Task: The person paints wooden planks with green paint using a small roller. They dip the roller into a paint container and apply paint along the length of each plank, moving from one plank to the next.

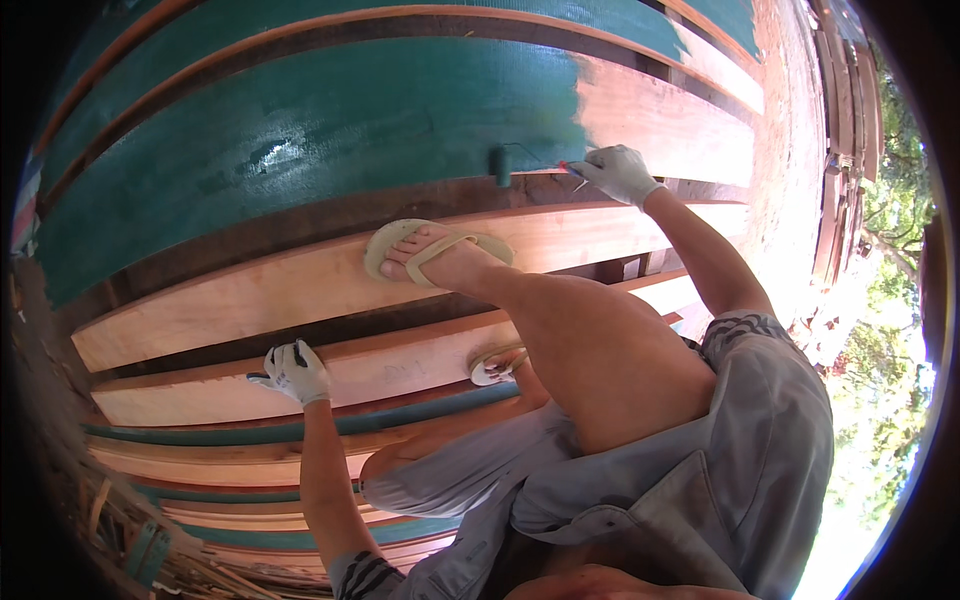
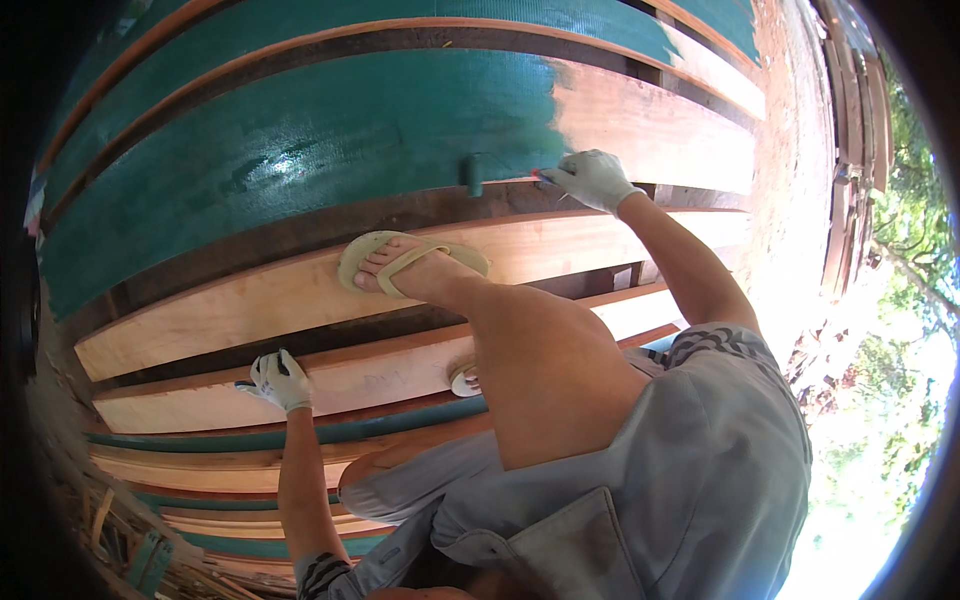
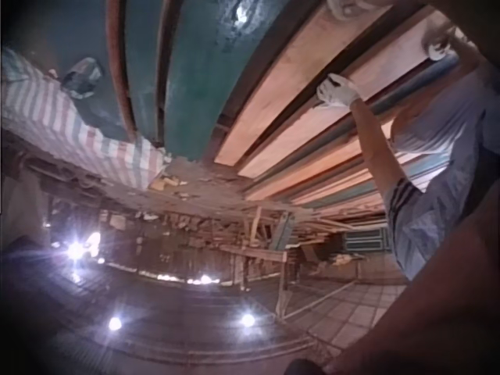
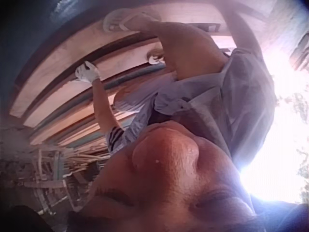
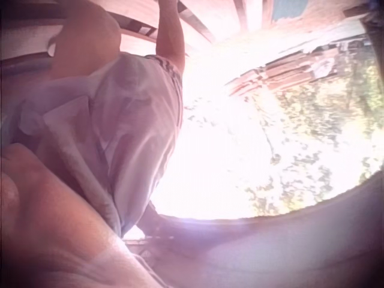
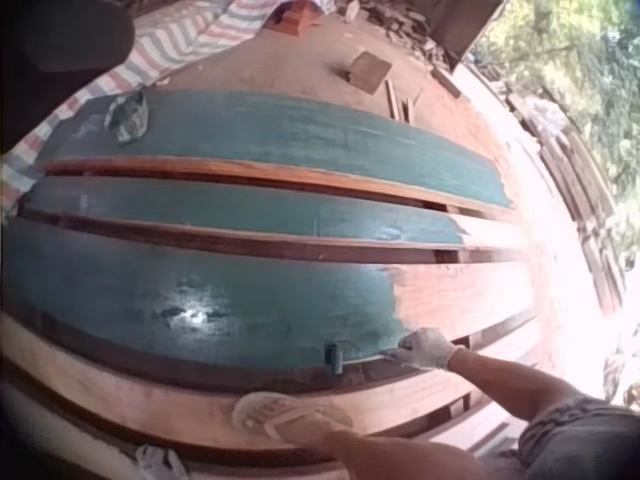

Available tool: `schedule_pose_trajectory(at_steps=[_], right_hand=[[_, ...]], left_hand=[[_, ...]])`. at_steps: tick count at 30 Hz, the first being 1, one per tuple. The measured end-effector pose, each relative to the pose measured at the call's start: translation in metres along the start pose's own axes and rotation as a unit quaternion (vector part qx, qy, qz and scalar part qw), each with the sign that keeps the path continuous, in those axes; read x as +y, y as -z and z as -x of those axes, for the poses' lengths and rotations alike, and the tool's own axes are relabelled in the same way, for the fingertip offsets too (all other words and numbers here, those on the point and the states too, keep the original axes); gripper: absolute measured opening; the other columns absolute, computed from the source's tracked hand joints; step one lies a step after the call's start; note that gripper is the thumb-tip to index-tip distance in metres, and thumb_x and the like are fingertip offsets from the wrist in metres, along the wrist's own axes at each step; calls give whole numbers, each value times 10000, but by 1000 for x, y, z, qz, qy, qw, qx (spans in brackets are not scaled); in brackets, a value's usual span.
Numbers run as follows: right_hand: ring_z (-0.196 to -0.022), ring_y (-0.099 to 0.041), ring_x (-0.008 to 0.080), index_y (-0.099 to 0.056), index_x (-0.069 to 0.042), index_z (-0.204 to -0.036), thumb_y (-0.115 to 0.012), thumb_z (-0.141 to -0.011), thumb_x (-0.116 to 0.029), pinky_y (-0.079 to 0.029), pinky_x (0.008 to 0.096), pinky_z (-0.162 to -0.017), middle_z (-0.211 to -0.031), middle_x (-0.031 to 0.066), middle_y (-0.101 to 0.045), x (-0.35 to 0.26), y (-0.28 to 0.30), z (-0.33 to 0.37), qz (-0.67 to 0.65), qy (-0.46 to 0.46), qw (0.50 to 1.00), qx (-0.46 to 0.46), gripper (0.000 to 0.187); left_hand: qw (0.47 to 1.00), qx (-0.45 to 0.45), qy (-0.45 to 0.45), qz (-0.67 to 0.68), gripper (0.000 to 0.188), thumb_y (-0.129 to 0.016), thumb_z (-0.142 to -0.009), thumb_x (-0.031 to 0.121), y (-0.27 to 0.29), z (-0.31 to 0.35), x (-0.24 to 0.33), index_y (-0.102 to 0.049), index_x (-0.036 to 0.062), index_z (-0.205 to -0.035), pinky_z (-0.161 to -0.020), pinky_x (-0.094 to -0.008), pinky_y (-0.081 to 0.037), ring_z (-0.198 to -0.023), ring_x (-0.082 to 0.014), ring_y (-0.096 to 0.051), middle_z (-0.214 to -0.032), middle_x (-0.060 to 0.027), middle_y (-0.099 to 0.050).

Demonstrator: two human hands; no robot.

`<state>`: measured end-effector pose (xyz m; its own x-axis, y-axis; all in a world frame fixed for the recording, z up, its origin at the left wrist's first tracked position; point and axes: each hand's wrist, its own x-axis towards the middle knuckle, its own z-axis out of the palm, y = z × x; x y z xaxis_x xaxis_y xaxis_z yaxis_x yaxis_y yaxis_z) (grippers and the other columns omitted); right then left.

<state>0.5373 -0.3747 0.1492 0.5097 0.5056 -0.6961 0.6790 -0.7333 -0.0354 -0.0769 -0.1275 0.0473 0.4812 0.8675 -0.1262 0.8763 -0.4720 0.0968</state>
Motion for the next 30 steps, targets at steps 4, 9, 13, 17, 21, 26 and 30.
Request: schedule_pose_trajectory(at_steps=[4,9,13,17,21,26,30], right_hand=[[-786,-709,365,-744,-103,-743,-568,-976,-749,-543,469,-770,-769,138,-736,56,0,20,29,-46,998,20,709],[-706,-683,354,-748,-107,-717,-628,-945,-743,-535,479,-729,-696,119,-698,122,11,49,37,-140,989,20,687],[-718,-682,358,-735,-100,-699,-573,-969,-760,-517,488,-722,-690,138,-691,100,9,40,-5,-92,996,15,732],[-677,-676,344,-729,-86,-683,-581,-960,-763,-520,471,-708,-652,132,-675,54,-2,16,-22,-78,996,28,747],[-599,-599,295,-721,-50,-712,-604,-986,-694,-491,439,-664,-636,140,-630,112,-8,31,-56,-120,991,1,710],[-622,-561,98,-710,-50,-703,-795,-934,-532,-454,324,-616,-622,13,-605,168,-20,40,-331,-195,921,58,541],[-670,-430,114,-620,-40,-737,-820,-919,-430,-360,367,-590,-671,-5,-502,114,-2,-31,-335,-144,899,245,474]], left_hand=[[1000,6,-3,-4,249,-669,-977,300,-2,-1,2,-770,112,-850,-1218,-762,-93,-1182,-307,-636,-1023,5,-760],[1000,12,-2,13,236,-683,-963,289,0,-2,5,-757,109,-829,-1211,-769,-119,-1174,-327,-633,-1006,-9,-755],[1000,3,-2,1,264,-654,-988,324,-7,3,-5,-784,120,-884,-1218,-755,-99,-1199,-297,-634,-1048,8,-764],[1000,-6,-1,9,259,-657,-985,319,-9,3,-9,-785,117,-886,-1222,-759,-97,-1199,-305,-633,-1041,-2,-763],[1000,14,2,1,209,-702,-934,287,-1,-3,2,-766,116,-834,-1231,-766,-100,-1169,-316,-633,-992,-12,-753],[1000,8,1,19,233,-692,-951,310,5,-7,8,-771,120,-842,-1230,-776,-62,-1194,-326,-625,-1011,-10,-746],[999,-27,31,22,250,-708,-943,335,8,-5,8,-788,114,-859,-1231,-766,-42,-1244,-338,-592,-1021,-12,-745]])
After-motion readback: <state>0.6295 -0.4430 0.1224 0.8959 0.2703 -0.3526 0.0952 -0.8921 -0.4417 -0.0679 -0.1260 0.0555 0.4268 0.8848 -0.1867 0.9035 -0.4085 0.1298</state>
